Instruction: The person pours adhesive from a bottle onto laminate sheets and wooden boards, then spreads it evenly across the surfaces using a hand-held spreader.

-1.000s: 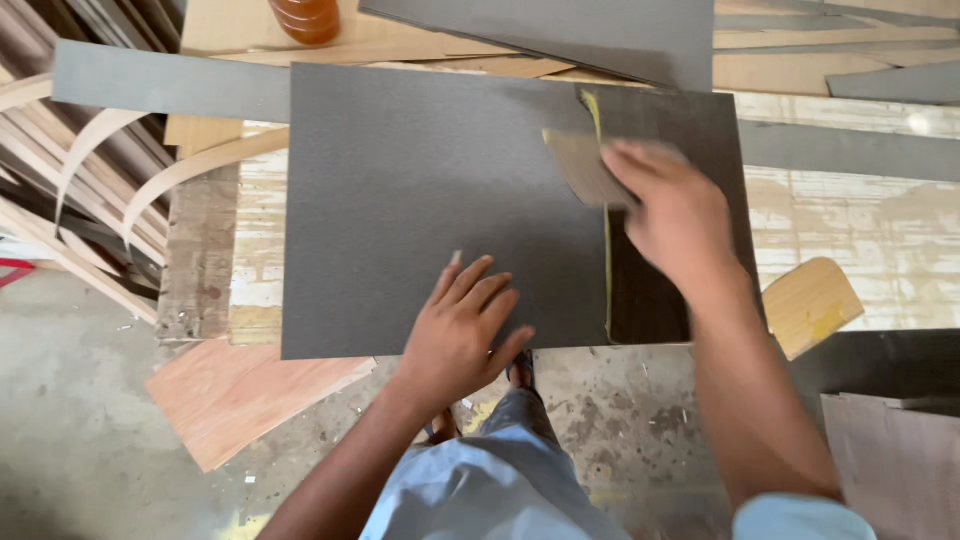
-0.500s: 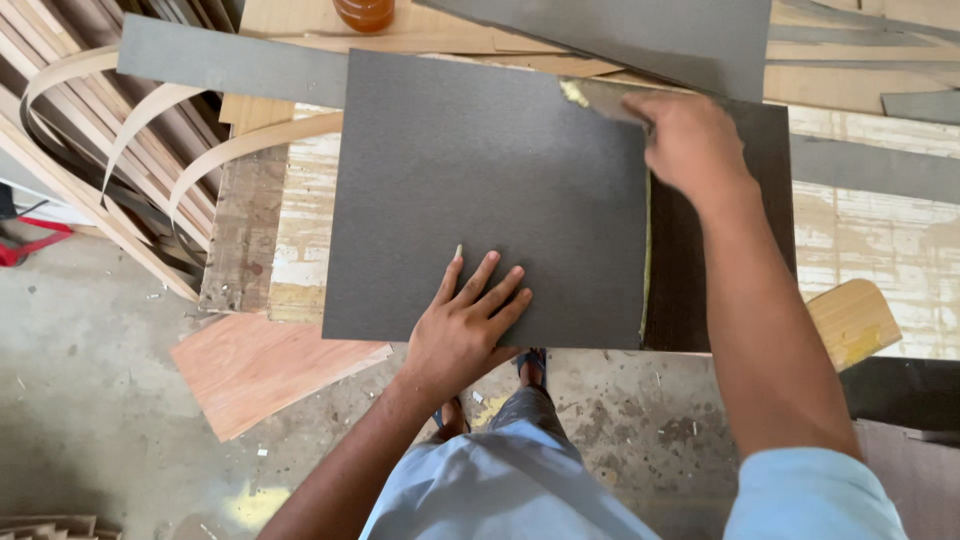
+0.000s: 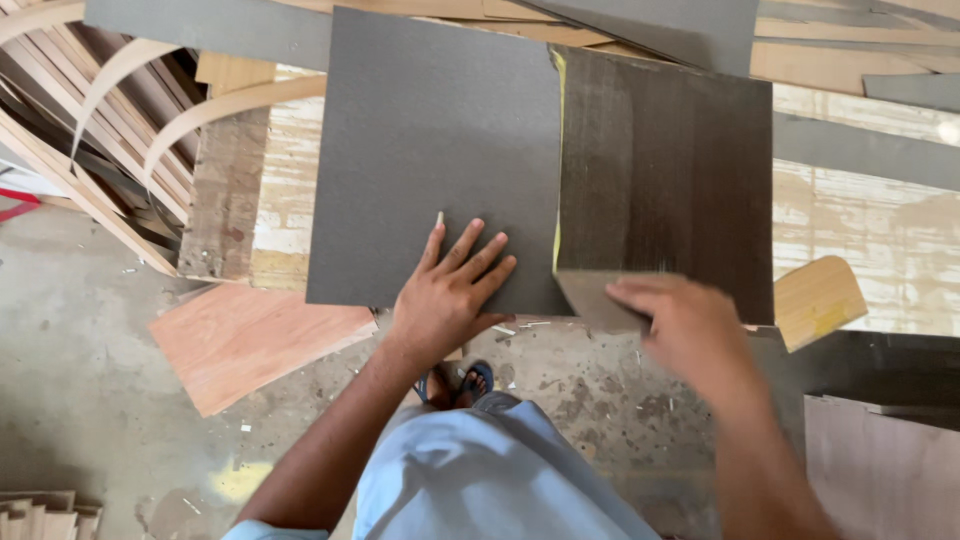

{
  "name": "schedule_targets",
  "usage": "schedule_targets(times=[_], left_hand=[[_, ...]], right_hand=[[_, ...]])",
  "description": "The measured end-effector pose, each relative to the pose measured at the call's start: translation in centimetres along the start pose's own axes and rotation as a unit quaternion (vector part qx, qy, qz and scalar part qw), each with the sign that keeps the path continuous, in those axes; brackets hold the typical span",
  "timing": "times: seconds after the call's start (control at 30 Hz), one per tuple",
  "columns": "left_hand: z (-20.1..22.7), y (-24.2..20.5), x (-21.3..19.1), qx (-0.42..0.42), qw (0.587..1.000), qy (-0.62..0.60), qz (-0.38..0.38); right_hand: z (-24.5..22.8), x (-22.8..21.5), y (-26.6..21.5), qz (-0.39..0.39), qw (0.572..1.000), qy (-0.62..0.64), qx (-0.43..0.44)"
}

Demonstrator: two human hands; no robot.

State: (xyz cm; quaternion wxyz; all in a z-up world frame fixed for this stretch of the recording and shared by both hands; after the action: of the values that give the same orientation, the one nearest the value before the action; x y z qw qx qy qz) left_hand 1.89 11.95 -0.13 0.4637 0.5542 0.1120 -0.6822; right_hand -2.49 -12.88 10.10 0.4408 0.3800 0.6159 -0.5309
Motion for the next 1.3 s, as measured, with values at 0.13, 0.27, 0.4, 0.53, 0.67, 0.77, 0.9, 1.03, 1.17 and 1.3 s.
schedule_targets(times=[0.13, 0.27, 0.4, 0.53, 0.67, 0.77, 0.9, 1.03, 1.17, 1.3], left_hand=[[-0.1, -0.4, 0.1, 0.005, 1.000, 0.016, 0.019], [-0.3, 0.0, 0.3, -0.005, 1.000, 0.024, 0.004], [-0.3, -0.5, -0.1, -0.004, 0.999, 0.003, -0.035], [-3.2, -1.3, -3.6, 0.048, 0.997, 0.028, -0.049], [-6.3, -2.6, -4.6, 0.055, 0.996, 0.051, -0.047], [-6.8, -3.0, -4.1, 0.057, 0.994, 0.055, -0.075], [-6.7, -3.1, -4.5, 0.061, 0.996, 0.053, -0.035], [-6.8, -3.1, -4.2, 0.055, 0.997, 0.055, -0.027], [-6.5, -3.3, -4.0, 0.057, 0.997, 0.054, -0.023], [-6.7, -2.8, -4.5, 0.047, 0.998, 0.041, -0.021]], right_hand=[[-2.0, 0.1, -4.0, -0.085, 0.995, 0.043, 0.013], [-3.3, -0.6, -4.5, -0.127, 0.982, 0.139, -0.011], [-3.3, -5.7, -1.2, 0.132, 0.973, 0.150, -0.114], [-1.7, -4.6, 10.1, 0.285, 0.944, -0.074, -0.149], [-2.0, -2.1, 20.1, 0.360, 0.896, -0.170, -0.199], [-2.6, -1.1, 24.1, 0.303, 0.931, -0.132, -0.153], [-2.5, -0.7, 25.6, 0.246, 0.958, -0.075, -0.124], [-2.8, -3.9, 22.5, 0.162, 0.978, 0.014, -0.131], [-1.9, -5.4, 22.6, 0.177, 0.980, 0.023, -0.083], [-0.8, -4.8, 24.1, 0.148, 0.987, 0.013, -0.057]])
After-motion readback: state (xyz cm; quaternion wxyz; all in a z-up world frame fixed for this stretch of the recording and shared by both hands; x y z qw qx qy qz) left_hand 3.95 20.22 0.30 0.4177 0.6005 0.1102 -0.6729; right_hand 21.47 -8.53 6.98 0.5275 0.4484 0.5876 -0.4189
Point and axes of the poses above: each hand's wrist, its own y-axis towards the middle knuckle, its own x-axis out of the palm, z = x × y, the point moved 3 cm from there along y, towards the middle knuckle, and after that the axes turned 6 degrees about -x, right-handed, at the moved point
